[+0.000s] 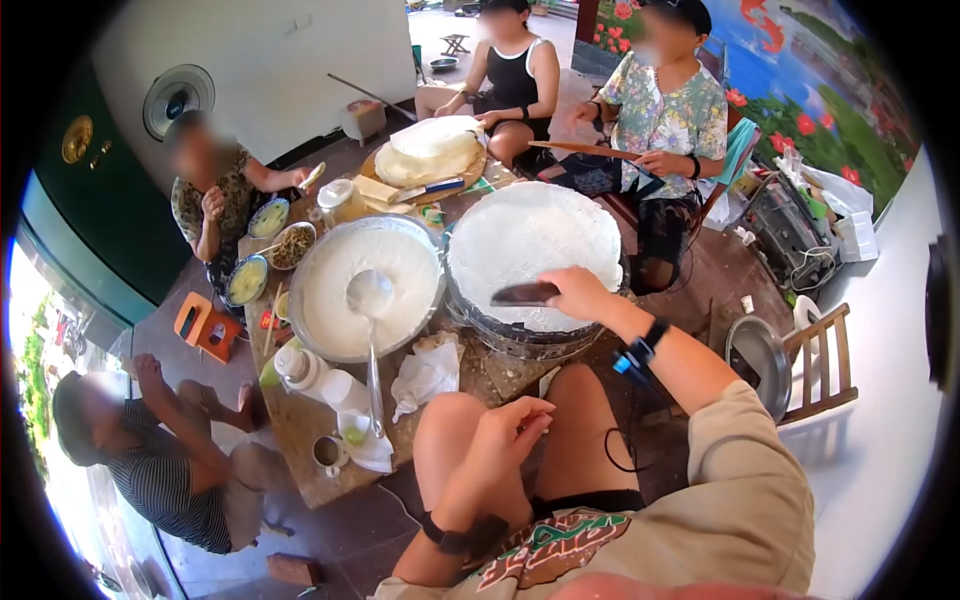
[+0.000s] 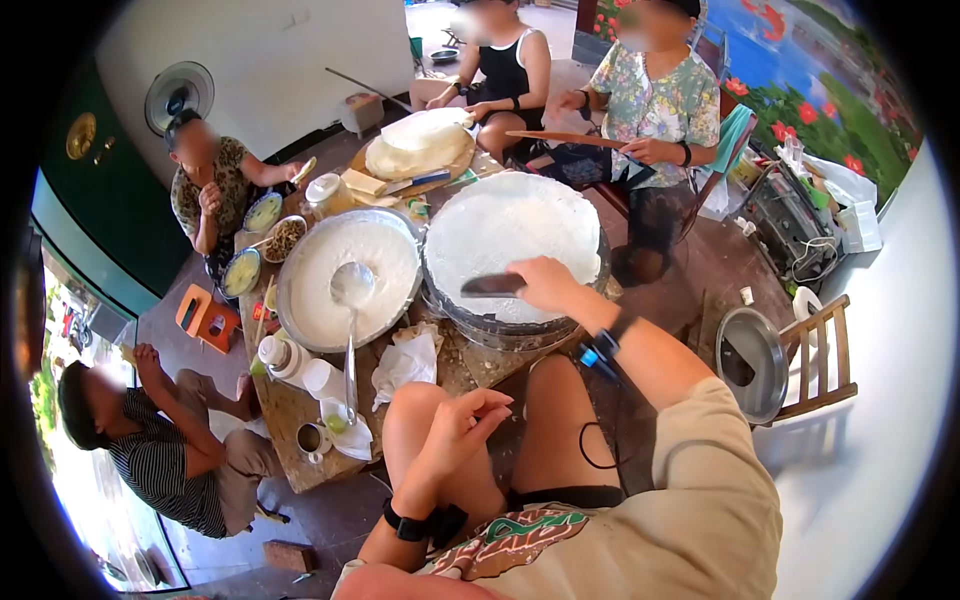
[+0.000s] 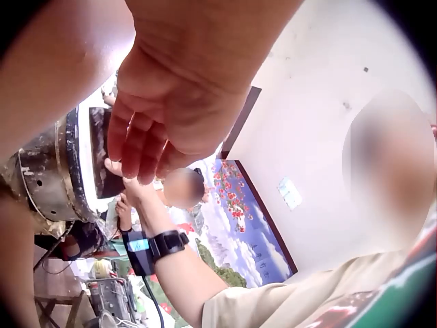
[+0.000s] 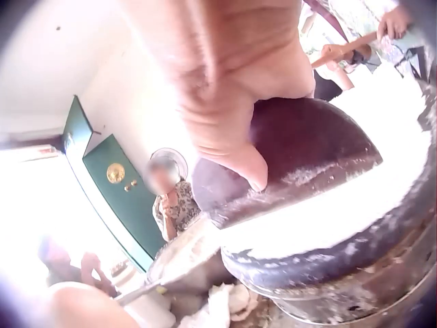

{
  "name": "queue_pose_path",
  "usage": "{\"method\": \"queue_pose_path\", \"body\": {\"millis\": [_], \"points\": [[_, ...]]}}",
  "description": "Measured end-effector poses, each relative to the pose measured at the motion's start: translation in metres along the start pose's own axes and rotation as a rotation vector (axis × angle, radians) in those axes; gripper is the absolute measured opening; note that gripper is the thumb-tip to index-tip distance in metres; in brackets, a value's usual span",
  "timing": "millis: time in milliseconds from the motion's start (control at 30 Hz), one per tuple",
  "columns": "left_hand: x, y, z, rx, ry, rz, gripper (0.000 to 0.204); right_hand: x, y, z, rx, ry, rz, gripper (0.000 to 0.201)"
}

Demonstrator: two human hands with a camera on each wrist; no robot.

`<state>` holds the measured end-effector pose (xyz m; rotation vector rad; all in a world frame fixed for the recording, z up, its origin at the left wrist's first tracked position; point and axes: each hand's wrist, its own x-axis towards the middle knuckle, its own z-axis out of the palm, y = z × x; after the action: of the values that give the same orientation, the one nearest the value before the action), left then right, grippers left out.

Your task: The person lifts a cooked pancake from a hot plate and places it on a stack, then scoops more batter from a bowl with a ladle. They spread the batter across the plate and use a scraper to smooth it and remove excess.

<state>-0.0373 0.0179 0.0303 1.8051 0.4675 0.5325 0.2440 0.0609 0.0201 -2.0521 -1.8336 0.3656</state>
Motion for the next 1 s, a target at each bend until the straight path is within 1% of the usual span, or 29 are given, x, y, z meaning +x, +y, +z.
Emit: {"method": "queue_pose_path", "body": {"millis": [67, 133, 167, 267, 333, 400, 467, 533, 567, 667, 700, 800, 900, 1000], "points": [[-0.001, -0.007, 0.002, -0.057, -0.009, -0.04, 0.018, 0.035, 0.004, 0.01, 0.051, -0.016, 0.02, 0.037], [0.002, -0.012, 0.003, -0.101, -0.013, -0.055, 0.018, 0.066, 0.007, 0.024, 0.022, 0.0, 0.113, 0.048], [0.002, -0.012, 0.002, -0.112, -0.013, -0.057, 0.018, 0.076, 0.011, 0.029, 0.009, 0.001, 0.16, 0.053], [0.005, -0.016, 0.002, -0.132, -0.02, -0.057, 0.016, 0.098, 0.018, 0.03, 0.037, -0.044, 0.225, 0.058], [0.007, -0.018, 0.003, -0.127, -0.028, -0.037, 0.016, 0.113, 0.024, 0.029, 0.024, -0.067, 0.225, 0.064], [0.011, -0.017, 0.002, -0.104, -0.036, 0.008, 0.017, 0.121, 0.029, 0.031, -0.005, -0.026, 0.25, 0.056], [0.015, -0.013, -0.001, -0.071, -0.069, -0.001, 0.016, 0.127, 0.024, 0.021, -0.048, -0.062, 0.319, 0.056], [0.017, -0.012, -0.002, -0.051, -0.082, -0.011, 0.016, 0.131, 0.019, 0.013, -0.059, -0.086, 0.365, 0.055], [0.018, -0.012, -0.002, -0.047, -0.084, -0.016, 0.016, 0.131, 0.023, 0.015, -0.082, -0.047, 0.343, 0.055], [0.019, -0.012, -0.001, -0.035, -0.084, -0.013, 0.016, 0.135, 0.032, 0.005, -0.063, -0.059, 0.429, 0.056], [0.019, -0.012, -0.001, -0.027, -0.082, -0.008, 0.016, 0.135, 0.039, 0.004, -0.088, -0.073, 0.451, 0.063], [0.017, -0.017, 0.003, -0.032, -0.036, -0.006, 0.017, 0.131, 0.051, 0.004, -0.055, 0.005, 0.455, 0.061], [0.013, -0.022, 0.005, -0.046, -0.013, 0.003, 0.018, 0.115, 0.055, -0.005, -0.04, 0.101, 0.546, 0.06], [0.006, -0.019, 0.004, -0.032, -0.006, -0.056, 0.017, 0.083, 0.091, -0.009, 0.044, 0.218, 0.612, 0.06]]}}
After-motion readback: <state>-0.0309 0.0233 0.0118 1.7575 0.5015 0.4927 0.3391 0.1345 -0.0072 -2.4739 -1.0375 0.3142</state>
